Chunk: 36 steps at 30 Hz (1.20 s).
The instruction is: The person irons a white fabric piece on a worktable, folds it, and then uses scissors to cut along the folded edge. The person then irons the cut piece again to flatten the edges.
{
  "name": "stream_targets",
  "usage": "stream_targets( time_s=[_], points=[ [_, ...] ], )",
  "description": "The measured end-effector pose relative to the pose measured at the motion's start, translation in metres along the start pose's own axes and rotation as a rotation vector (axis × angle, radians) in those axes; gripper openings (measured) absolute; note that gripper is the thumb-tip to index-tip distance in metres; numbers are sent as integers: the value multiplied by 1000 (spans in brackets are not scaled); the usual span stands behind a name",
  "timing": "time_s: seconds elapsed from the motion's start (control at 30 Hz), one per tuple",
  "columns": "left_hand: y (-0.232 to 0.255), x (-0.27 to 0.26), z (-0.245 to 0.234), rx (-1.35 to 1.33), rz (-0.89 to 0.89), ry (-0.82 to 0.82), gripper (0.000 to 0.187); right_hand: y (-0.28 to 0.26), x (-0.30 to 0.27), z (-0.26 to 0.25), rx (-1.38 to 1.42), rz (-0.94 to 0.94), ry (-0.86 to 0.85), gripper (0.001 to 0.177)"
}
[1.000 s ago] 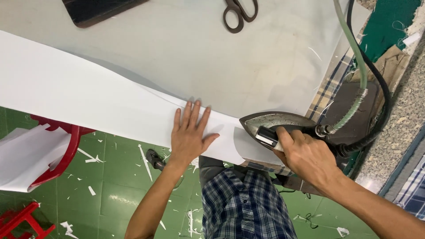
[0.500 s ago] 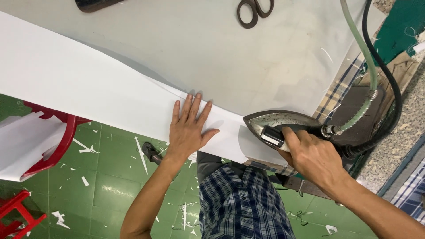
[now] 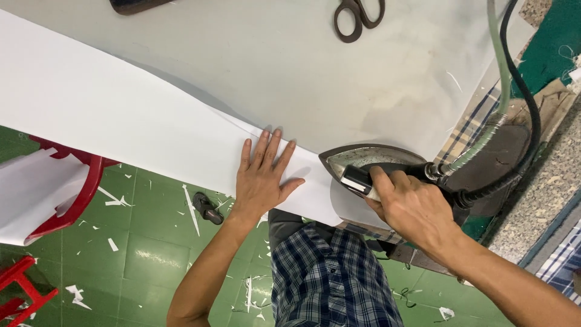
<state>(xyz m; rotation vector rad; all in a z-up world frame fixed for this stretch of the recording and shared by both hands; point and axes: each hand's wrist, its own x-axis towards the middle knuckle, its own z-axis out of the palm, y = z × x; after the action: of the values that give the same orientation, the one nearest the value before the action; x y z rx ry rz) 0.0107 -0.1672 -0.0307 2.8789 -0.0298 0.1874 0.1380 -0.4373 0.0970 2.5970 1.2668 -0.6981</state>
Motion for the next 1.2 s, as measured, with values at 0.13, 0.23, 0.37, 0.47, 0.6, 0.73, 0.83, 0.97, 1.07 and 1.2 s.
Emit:
stream_targets(
  time_s=[0.13, 0.23, 0.37, 0.47, 0.6, 0.73, 0.83, 0.97, 1.07, 1.2],
  points=[
    [-4, -2, 4, 11, -9, -9, 78, -12, 15, 0, -80, -27, 139, 51],
    [-18, -2, 2, 104, -16, 0, 78, -16, 22, -7, -69, -57, 150, 56],
    [-59, 3, -7, 179, 21, 63, 76, -16, 23, -13, -31, -62, 147, 55],
    [-88, 6, -15, 198, 65, 80, 73, -20, 25, -24, 19, -62, 170, 52],
    [-101, 5, -28, 160, 70, 83, 72, -25, 27, -43, 100, -71, 179, 56],
    [-101, 0, -32, 111, 2, 27, 73, -23, 27, -43, 135, -71, 150, 55],
    [-102, -1, -31, 100, -18, 0, 73, -22, 27, -42, 143, -53, 86, 57],
    [-101, 1, -29, 81, -19, -11, 73, -22, 29, -39, 122, -43, 117, 56],
    [-103, 2, -27, 64, -30, -34, 74, -23, 29, -36, 99, -40, 132, 53],
    [-104, 2, -25, 49, -48, -54, 74, -28, 36, -35, 46, -55, 159, 51]
  ],
)
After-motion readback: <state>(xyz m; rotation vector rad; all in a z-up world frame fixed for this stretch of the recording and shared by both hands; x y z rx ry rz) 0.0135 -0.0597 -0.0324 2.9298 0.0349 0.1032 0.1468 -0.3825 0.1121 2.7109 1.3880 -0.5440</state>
